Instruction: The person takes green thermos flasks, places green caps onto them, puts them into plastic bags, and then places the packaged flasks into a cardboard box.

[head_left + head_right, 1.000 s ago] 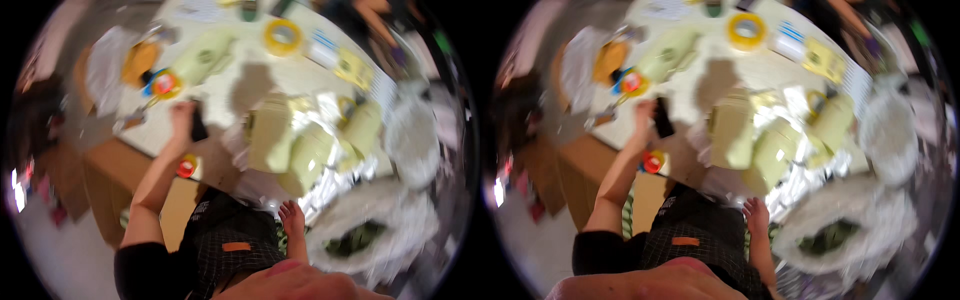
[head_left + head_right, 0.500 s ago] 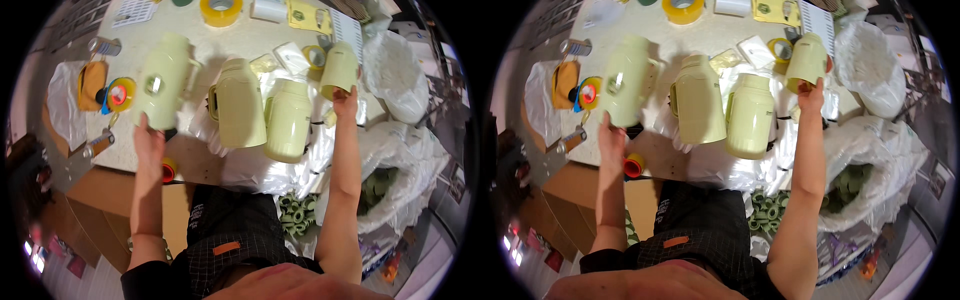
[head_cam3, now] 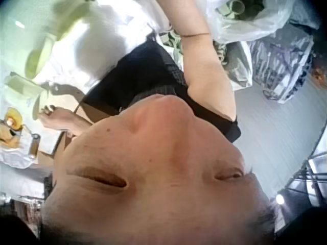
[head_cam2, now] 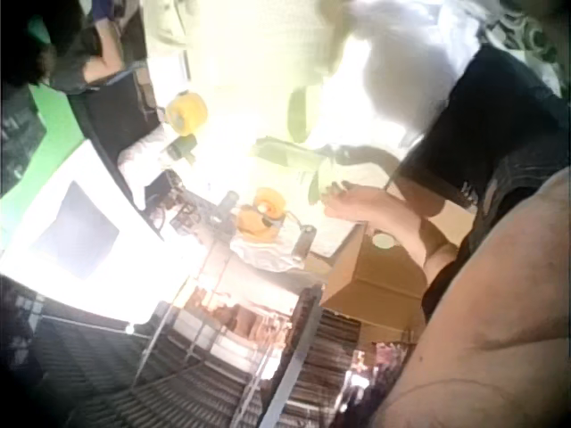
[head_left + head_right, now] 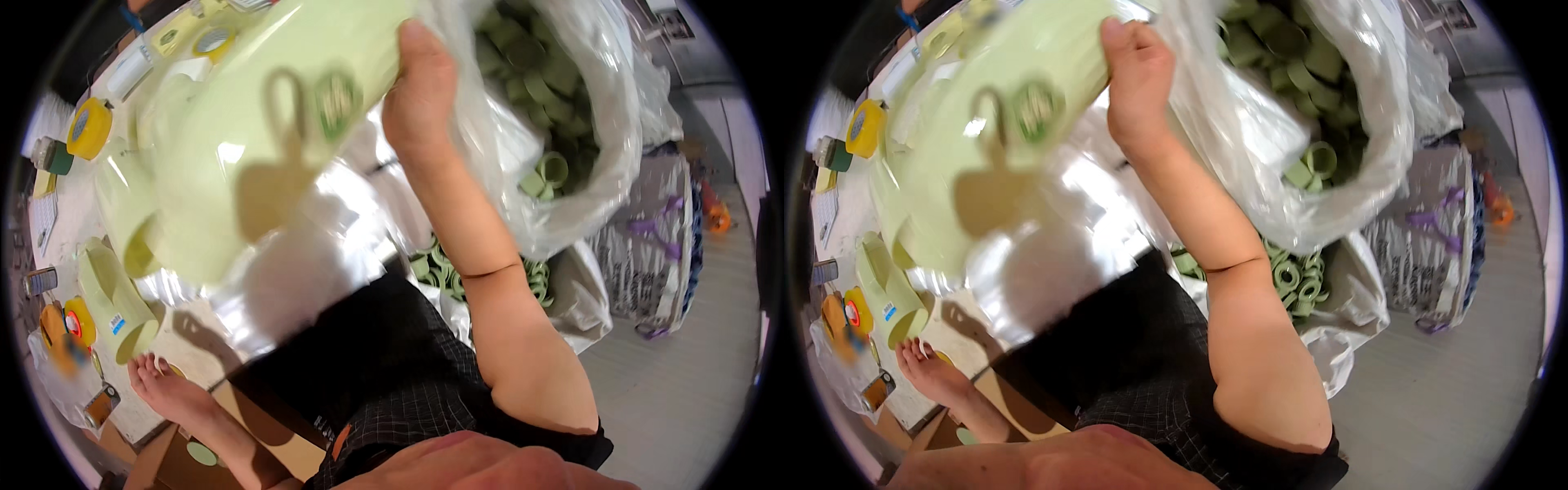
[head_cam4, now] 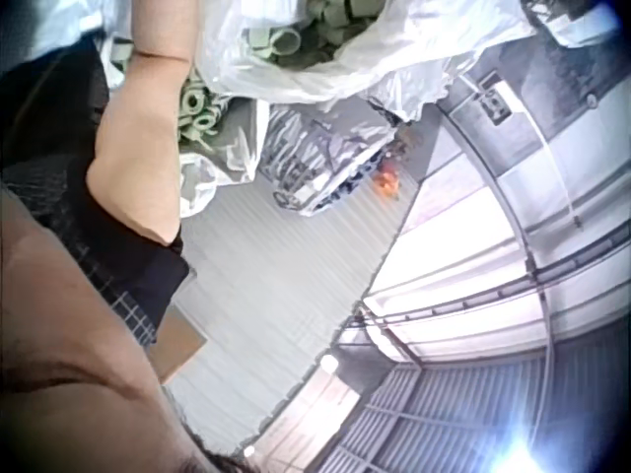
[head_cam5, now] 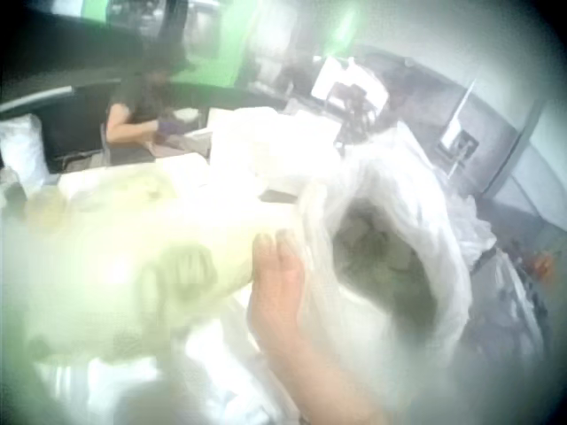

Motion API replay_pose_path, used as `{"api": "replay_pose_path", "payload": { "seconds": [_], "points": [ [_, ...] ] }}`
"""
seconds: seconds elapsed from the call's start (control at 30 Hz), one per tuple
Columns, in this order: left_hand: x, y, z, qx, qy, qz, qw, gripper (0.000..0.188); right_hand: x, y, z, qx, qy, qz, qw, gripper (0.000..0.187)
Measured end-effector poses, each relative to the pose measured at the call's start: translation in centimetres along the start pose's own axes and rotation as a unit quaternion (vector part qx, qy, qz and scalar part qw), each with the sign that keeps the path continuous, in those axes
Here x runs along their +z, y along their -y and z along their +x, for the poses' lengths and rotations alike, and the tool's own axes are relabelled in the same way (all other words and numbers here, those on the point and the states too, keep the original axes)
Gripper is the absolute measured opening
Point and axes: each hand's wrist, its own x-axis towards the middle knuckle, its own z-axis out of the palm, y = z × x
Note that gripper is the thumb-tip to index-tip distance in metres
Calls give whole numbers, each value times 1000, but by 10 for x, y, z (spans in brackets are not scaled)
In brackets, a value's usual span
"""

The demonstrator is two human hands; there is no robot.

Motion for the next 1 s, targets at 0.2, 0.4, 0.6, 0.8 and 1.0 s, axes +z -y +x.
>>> {"api": "replay_pose_path", "payload": {
  "seconds": [0.2, 0.4, 0.6, 0.8, 1.0],
  "points": [
    [35, 22, -185, 150, 359, 83, 918, 55, -83, 41, -242, 142, 231, 69, 960, 34],
    [-9, -23, -262, -56, 544, 177, 818, 25, -141, 58, -375, 103, 115, 52, 987, 14],
    [-53, -75, -233, -100, 582, 180, 787, 34, -308, -15, -396, 206, -104, -146, 962, 19],
    [-39, -30, -255, -138, 410, 88, 897, 36, -377, -123, -426, 220, 34, -539, 812, 25],
    [-10, 2, -240, -226, 304, -12, 925, 46, -353, -216, -360, 207, 273, -685, 643, 34]
  ]
}}
